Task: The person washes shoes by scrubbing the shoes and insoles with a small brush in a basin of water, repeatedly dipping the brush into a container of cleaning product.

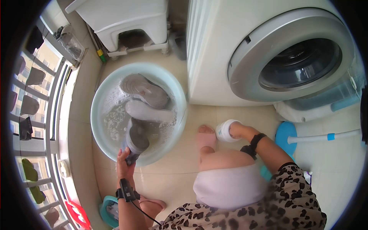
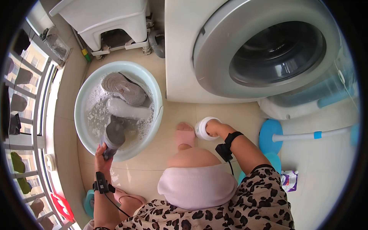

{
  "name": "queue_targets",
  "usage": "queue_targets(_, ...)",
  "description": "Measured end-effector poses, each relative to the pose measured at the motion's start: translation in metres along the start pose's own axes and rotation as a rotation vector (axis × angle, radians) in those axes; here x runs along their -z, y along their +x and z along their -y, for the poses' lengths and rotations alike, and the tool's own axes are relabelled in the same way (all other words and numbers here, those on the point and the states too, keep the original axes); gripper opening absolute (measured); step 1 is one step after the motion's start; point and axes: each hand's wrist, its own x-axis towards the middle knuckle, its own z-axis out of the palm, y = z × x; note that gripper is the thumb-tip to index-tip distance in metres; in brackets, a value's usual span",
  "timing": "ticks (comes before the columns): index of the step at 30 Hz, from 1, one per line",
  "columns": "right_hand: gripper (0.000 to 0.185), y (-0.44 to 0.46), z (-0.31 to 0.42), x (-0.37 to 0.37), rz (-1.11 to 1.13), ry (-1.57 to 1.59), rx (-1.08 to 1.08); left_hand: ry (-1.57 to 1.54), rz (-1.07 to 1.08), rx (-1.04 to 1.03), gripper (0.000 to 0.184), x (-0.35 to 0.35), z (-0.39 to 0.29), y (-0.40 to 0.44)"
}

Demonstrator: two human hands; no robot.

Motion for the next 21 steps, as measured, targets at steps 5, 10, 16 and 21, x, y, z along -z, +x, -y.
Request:
queue_targets(5, 0.016, -0.092, 0.117, 0.035, 0.107, -0.019, -0.305, -0.045, -0.027, -0.003, 0.055, 0.005, 0.0, 0.0)
queue_targets(10, 0.017, -0.149, 0.104, 0.073, 0.109, 0.292, -0.386, -0.074, -0.06, -0.011, 0.056, 0.009, 0.004, 0.002)
queue_targets(16, 0.028, -0.238, 0.142, 0.103, 0.103, 0.569, -0.249, -0.101, 0.005, -0.007, 0.049, 0.009, 0.005, 0.007)
queue_targets(21, 0.033, -0.277, 0.268, 0.096, 0.072, 0.503, -0.004, -0.161, 0.005, -0.024, 0.049, 0.003, 0.007, 0.012)
